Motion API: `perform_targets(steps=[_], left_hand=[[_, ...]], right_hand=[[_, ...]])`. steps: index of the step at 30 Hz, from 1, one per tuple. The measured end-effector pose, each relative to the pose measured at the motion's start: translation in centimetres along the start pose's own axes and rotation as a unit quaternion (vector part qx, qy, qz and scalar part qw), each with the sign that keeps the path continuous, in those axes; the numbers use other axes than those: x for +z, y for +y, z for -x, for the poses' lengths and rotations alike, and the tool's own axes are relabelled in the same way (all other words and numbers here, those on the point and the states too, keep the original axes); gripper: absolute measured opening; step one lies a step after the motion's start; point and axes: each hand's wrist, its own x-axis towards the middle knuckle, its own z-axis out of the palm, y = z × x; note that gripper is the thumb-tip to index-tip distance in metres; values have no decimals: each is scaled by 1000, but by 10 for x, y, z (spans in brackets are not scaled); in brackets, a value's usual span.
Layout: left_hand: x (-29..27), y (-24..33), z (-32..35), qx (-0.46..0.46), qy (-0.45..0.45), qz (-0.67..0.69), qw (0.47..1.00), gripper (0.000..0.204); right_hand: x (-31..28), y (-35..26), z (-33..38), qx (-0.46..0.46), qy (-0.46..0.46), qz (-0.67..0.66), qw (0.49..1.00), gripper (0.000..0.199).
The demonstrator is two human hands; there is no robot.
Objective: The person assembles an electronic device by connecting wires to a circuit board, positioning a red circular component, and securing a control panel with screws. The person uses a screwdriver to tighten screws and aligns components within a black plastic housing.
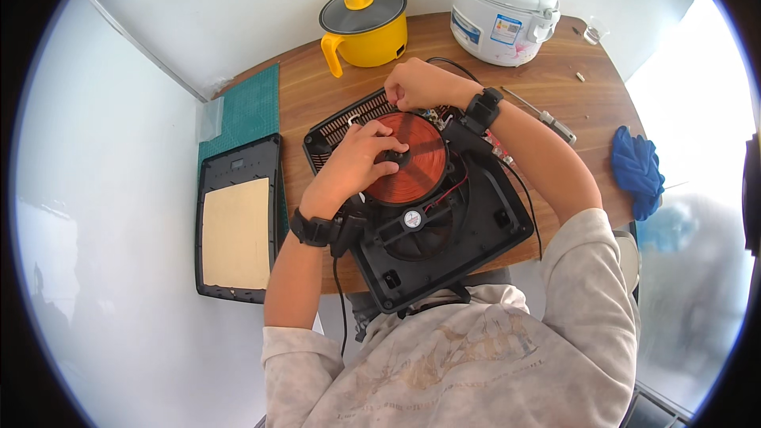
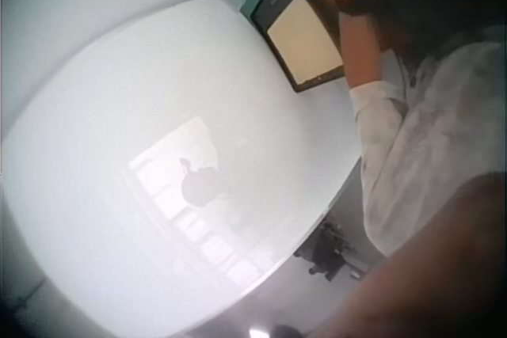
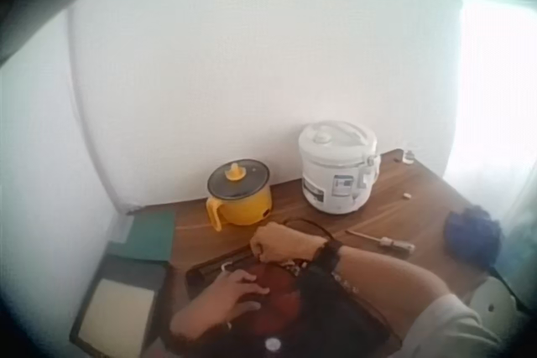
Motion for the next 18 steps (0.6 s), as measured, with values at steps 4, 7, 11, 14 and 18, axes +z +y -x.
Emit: perform_targets(steps=[4,7,11,14,18], left_hand=[[0,0,0,-3,-4,0,1000,36],[0,0,0,2,0,-5,1000,36],[1,-1,0,-1,0,-7,1000,36],[1,0,0,-3,-1,-7,1000,37],[-1,5,0,-15,-5,-8,1000,37]], right_hand=[[0,1,-2,-4,-17,-8,1000,12],[-2,-1,-2,-6,-21,-9,1000,11],[0,-1,-4,-17,-13,0,1000,9],[3,1,-6,-35,1,12,999,7],[8,3,-7,-37,12,-2,999,8]])
